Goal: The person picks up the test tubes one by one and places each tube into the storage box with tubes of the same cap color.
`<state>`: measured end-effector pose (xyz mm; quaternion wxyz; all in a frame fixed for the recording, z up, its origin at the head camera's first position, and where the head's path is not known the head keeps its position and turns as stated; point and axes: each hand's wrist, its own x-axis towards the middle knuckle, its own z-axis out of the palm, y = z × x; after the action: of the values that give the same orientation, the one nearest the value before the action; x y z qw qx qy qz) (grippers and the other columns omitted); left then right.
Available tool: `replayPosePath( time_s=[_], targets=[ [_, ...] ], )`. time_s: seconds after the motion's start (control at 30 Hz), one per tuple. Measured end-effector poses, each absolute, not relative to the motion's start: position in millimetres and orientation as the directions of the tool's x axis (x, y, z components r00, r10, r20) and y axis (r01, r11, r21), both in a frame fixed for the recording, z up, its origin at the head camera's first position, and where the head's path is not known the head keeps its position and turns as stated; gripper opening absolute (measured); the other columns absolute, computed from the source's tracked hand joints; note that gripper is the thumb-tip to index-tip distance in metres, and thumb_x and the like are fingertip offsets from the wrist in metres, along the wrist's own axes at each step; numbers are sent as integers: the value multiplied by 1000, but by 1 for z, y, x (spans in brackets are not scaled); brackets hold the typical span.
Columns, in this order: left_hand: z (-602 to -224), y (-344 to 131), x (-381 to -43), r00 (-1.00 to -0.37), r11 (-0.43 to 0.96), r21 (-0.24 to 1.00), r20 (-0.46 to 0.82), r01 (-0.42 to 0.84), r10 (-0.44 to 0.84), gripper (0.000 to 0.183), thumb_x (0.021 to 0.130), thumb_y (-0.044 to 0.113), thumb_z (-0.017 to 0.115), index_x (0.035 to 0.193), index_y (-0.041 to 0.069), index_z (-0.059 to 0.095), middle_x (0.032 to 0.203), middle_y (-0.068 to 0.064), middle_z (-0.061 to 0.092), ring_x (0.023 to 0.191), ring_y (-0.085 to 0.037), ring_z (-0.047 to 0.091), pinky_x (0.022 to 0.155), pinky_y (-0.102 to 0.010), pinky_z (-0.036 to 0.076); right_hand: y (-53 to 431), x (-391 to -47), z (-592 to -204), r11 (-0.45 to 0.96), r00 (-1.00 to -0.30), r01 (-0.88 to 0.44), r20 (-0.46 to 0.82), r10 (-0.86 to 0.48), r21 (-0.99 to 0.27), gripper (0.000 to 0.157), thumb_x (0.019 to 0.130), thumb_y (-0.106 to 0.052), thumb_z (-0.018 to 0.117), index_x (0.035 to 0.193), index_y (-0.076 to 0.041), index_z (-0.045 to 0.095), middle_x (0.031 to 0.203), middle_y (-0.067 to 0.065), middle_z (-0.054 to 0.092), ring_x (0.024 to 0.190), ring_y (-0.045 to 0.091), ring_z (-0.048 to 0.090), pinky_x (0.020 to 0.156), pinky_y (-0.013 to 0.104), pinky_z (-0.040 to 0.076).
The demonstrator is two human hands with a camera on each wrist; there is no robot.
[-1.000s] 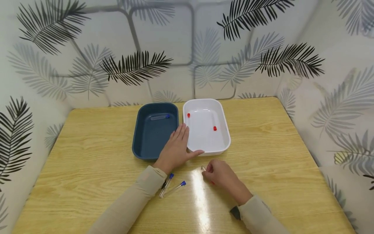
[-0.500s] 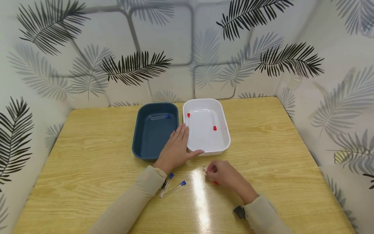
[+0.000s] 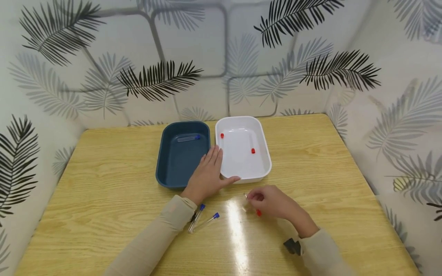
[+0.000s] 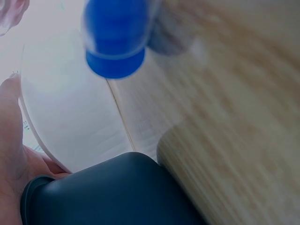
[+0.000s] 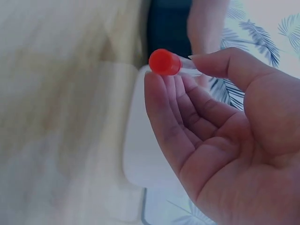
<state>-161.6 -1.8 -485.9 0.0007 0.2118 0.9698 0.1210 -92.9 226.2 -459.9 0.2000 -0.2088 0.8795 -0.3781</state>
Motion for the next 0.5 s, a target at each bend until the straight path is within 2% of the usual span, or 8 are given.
replayPosePath(
  time_s=[0.17,0.4,0.5],
  targets=[
    [-485,-2,-161,-910,880,235,52,412,412,112,73,86,23,148,4,14,155,-10,7,141,-20,-1,112,-41,11,238,-99,-445,604,-838,-221,-169,-520,-765,24,92,-21,59,104,-1,67,89,4,67,79,10,60,68,26,50],
    [-485,-2,-161,-907,880,226,59,418,417,113,73,86,23,148,4,14,155,-10,7,141,-20,-1,112,-41,10,250,-112,-420,619,-873,-178,-167,-458,-765,24,91,-21,62,105,-3,66,86,-1,66,80,14,61,69,26,50],
    [-485,-2,-161,-907,880,224,59,419,416,113,73,86,22,148,3,14,155,-10,8,141,-21,0,112,-41,10,253,-118,-411,618,-887,-156,-166,-431,-770,26,90,-23,63,106,-2,66,89,3,67,82,16,61,70,27,50]
  ],
)
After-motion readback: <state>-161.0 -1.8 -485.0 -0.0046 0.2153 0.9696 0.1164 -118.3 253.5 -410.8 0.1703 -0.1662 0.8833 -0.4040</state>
